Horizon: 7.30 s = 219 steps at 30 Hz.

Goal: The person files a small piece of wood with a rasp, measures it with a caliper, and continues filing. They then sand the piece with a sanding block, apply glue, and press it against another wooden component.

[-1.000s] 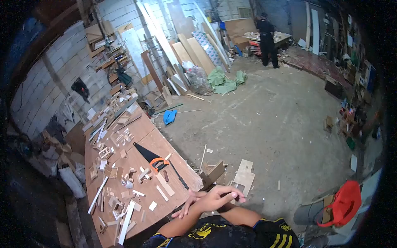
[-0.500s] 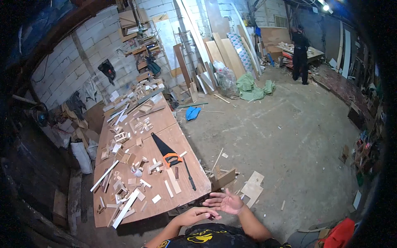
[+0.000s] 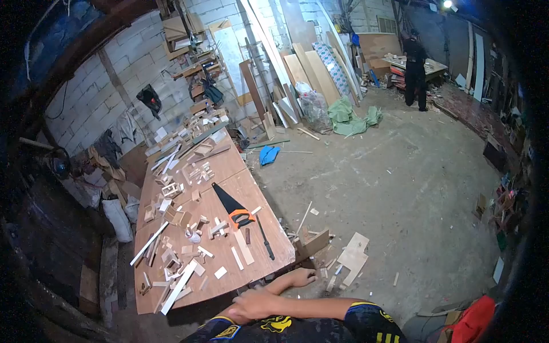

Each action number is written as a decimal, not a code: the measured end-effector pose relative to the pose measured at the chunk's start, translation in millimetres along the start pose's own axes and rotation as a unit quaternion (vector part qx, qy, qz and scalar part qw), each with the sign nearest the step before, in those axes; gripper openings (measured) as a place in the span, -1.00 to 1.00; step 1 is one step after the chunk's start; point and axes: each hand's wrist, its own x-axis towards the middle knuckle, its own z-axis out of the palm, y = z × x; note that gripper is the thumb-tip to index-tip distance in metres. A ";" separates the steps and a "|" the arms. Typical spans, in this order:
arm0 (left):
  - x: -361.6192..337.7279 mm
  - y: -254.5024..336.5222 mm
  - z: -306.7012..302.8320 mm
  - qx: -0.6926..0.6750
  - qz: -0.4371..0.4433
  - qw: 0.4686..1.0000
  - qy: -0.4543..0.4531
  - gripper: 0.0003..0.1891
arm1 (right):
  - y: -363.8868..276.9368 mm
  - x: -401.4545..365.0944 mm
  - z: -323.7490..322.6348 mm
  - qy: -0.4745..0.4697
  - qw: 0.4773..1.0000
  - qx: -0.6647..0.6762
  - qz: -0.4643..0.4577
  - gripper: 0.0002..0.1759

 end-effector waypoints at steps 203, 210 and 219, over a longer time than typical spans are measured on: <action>-471.2 -182.9 55.0 -0.708 -0.152 0.460 0.514 -0.54 | -46.2 192.9 60.1 0.344 0.825 0.414 0.168 -0.94; -451.0 -255.9 100.3 -0.688 -0.290 0.369 0.553 -0.53 | -34.5 192.3 70.5 0.337 0.826 0.406 0.196 -0.93; -400.5 -383.4 135.4 -0.650 -0.440 0.022 0.619 -0.41 | 30.5 169.5 113.6 0.407 0.769 0.357 0.339 -0.64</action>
